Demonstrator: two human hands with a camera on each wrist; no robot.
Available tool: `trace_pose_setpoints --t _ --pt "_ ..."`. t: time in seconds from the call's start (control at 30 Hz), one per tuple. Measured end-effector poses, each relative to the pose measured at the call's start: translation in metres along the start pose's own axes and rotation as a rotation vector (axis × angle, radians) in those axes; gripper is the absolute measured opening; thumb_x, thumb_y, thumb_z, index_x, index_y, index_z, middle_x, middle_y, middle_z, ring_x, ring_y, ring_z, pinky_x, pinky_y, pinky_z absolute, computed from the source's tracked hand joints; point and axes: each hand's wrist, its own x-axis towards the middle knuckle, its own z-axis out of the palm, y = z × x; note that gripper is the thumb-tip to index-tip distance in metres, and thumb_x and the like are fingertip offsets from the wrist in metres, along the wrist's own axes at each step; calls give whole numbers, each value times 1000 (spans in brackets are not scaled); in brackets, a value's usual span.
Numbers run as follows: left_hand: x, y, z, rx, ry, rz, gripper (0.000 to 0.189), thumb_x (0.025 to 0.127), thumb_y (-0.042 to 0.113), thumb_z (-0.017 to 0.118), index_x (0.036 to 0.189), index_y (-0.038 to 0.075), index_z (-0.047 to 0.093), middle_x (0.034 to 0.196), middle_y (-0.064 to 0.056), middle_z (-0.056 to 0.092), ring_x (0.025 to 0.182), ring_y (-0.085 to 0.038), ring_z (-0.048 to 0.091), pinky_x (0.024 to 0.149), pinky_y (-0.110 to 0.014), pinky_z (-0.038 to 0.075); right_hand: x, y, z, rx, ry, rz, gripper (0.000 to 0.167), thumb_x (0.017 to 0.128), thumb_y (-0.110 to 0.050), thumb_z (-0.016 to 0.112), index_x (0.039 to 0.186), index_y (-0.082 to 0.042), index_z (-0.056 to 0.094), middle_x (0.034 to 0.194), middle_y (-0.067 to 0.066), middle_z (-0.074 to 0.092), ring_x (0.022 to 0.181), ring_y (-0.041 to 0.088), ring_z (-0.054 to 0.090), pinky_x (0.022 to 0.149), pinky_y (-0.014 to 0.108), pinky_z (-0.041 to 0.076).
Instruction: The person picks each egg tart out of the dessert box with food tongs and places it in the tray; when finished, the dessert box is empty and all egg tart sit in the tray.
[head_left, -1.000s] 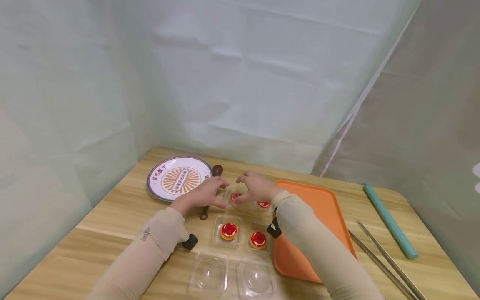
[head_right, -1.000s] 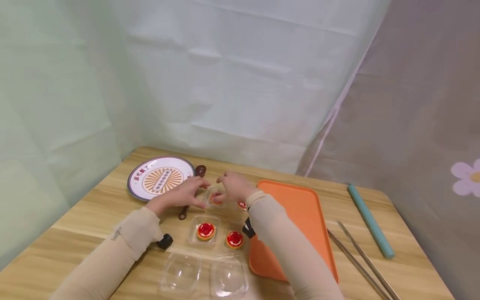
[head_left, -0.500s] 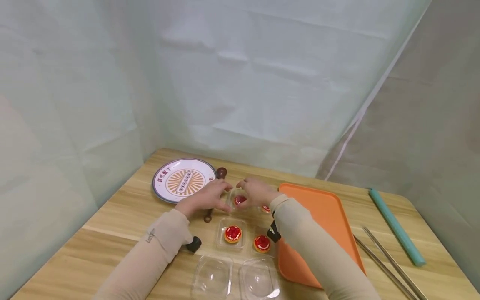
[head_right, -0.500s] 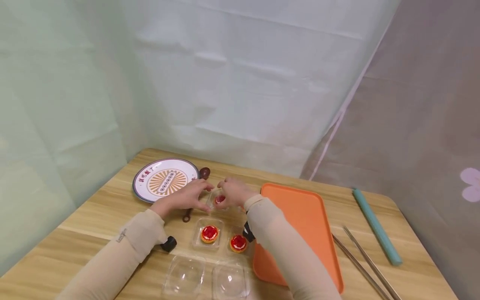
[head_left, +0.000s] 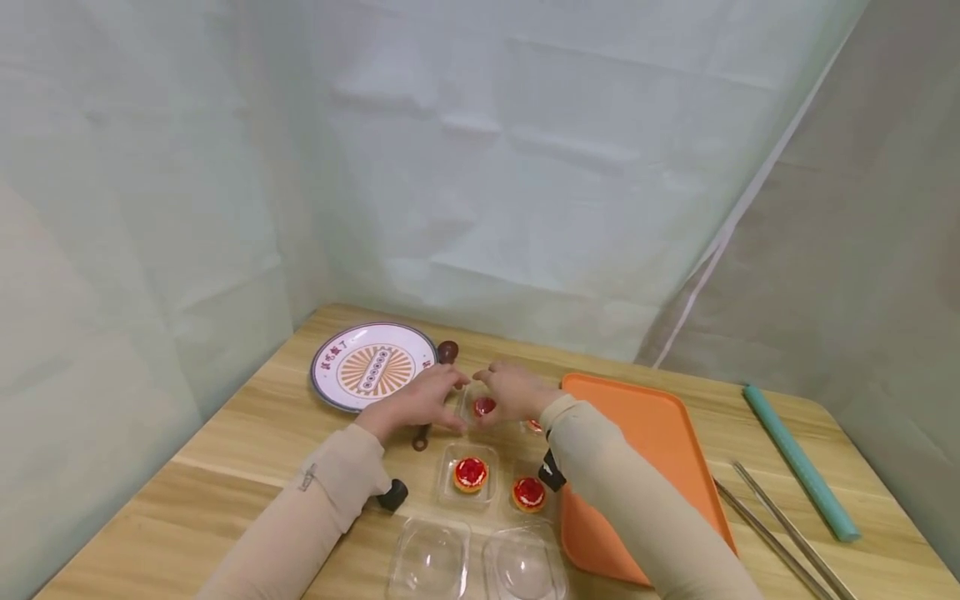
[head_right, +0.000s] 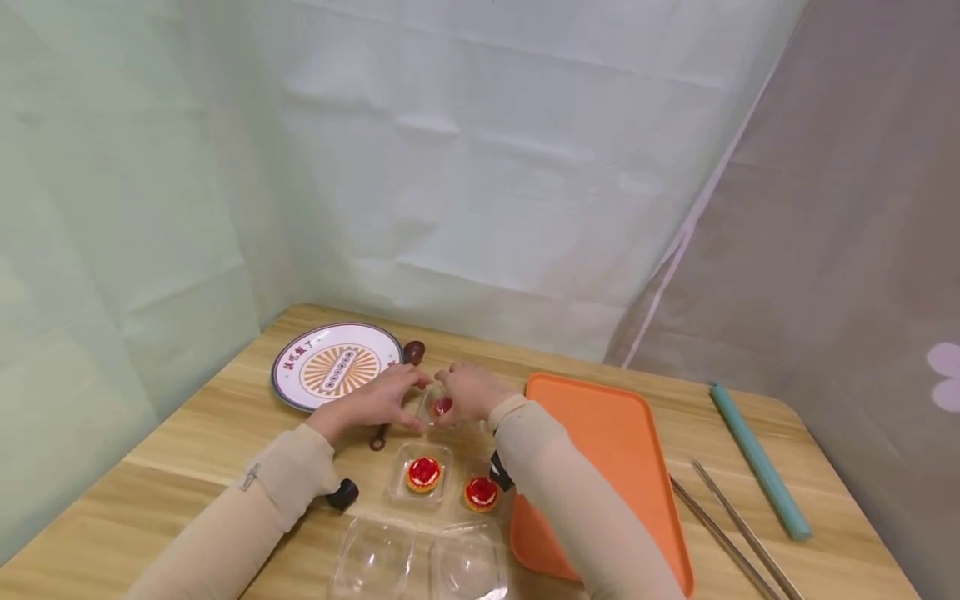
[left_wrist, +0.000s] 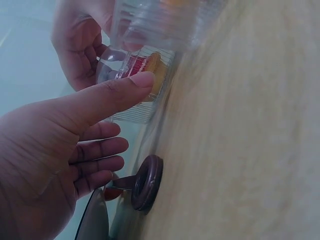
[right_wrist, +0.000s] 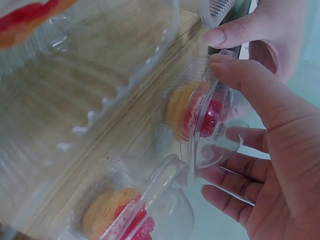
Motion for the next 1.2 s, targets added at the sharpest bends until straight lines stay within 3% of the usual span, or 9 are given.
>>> trace_pose_setpoints --t 0.4,0.7,1.2 --pt "2 0 -4 28 5 16 82 65 45 85 128 1 55 115 -11 62 110 -27 56 99 -41 46 -5 8 -10 83 -7 -2 78 79 -43 74 144 -11 43 142 11 52 129 29 51 108 43 43" --pt "0 0 -5 -3 9 -8 83 66 46 84 132 5 53 117 -10 61 110 -25 56 97 -40 47 -21 16 -27 183 89 -34 78 79 -40 73 147 -22 37 138 16 51 110 28 60 89 46 53" --pt "-3 3 -4 -29 44 10 75 71 46 81 128 3 57 116 -12 62 109 -27 57 99 -42 46 -34 33 -34 356 246 -7 79 79 -32 74 143 -7 34 131 17 49 121 31 52 97 45 49"
